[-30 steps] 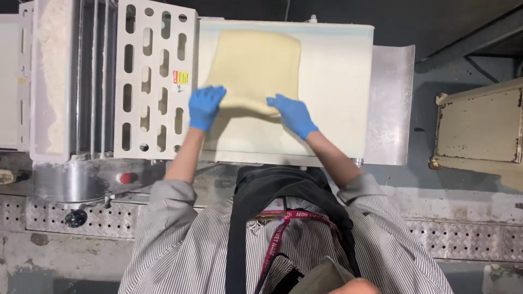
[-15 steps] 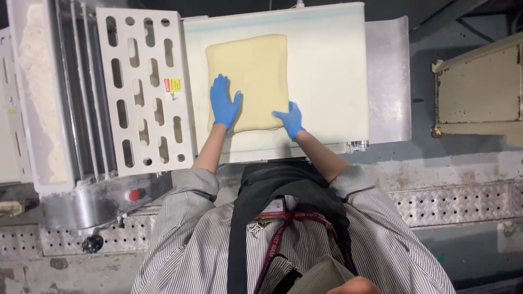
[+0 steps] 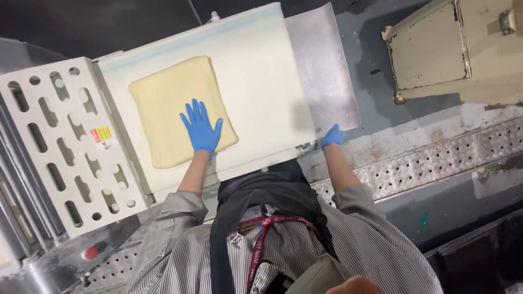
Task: Using a mechanical dough sheeter to flatten and fold large pieces of dough.
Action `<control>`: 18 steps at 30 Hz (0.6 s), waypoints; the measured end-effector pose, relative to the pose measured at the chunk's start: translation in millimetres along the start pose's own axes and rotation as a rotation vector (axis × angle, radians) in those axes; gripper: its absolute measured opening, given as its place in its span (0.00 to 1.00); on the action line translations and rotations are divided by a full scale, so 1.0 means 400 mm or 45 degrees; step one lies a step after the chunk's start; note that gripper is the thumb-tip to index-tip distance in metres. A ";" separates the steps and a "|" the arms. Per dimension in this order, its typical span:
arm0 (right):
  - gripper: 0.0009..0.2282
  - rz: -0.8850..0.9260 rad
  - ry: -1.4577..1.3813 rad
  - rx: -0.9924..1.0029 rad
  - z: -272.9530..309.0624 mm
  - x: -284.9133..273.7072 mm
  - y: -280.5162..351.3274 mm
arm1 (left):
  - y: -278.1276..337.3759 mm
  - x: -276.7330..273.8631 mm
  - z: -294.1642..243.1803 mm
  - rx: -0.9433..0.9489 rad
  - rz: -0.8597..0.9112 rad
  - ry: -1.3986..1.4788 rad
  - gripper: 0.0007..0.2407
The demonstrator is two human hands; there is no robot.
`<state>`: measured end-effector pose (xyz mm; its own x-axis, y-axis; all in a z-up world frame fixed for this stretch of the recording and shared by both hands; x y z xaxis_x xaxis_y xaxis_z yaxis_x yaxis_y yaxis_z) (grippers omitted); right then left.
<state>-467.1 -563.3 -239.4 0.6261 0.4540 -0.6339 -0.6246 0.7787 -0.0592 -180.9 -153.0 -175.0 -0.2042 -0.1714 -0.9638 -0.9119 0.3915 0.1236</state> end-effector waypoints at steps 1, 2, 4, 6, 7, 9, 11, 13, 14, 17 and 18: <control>0.14 0.083 0.118 0.012 -0.034 -0.015 -0.055 | -0.006 -0.006 -0.009 0.000 -0.010 -0.004 0.36; 0.16 0.166 0.231 0.012 -0.045 -0.017 -0.130 | -0.009 -0.001 -0.023 -0.028 -0.020 -0.005 0.36; 0.18 0.346 0.465 0.017 -0.071 -0.014 -0.246 | 0.013 0.017 -0.028 -0.150 0.022 0.054 0.36; 0.20 0.539 0.704 0.008 -0.100 0.022 -0.336 | 0.062 0.028 -0.050 -0.243 -0.033 0.063 0.36; 0.22 0.630 0.825 -0.009 -0.103 0.052 -0.404 | 0.088 0.026 -0.057 -0.297 -0.098 0.077 0.36; 0.24 0.789 1.063 -0.065 -0.101 0.124 -0.518 | 0.161 0.053 -0.089 -0.349 -0.075 0.018 0.36; 0.27 0.935 1.302 -0.123 -0.061 0.210 -0.579 | 0.231 0.069 -0.094 -0.396 -0.042 -0.047 0.36; 0.29 1.043 1.543 -0.211 0.010 0.281 -0.669 | 0.259 0.091 -0.103 -0.341 0.040 -0.023 0.37; 0.31 1.091 1.671 -0.254 0.033 0.321 -0.710 | 0.272 0.099 -0.079 -0.383 0.024 -0.027 0.37; 0.34 1.193 2.065 -0.374 -0.186 0.387 -0.833 | 0.284 0.120 -0.044 -0.308 0.039 -0.247 0.31; 0.36 1.215 2.200 -0.401 -0.299 0.469 -0.933 | 0.267 0.112 -0.038 -0.269 0.032 -0.248 0.29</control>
<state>-172.3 -820.3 -428.6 -0.8054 -0.3713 -0.4620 -0.5884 0.4062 0.6991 -292.8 -132.4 -201.5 -0.1737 0.0209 -0.9846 -0.9657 0.1925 0.1745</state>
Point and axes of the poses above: each hand's wrist, its own y-axis away from the middle knuckle, its own x-axis out of the palm, z = x × y, the point moved 8 cm from there along -y, towards the middle knuckle, and after that the axes turned 12 degrees about -x, right-handed, at the moved point
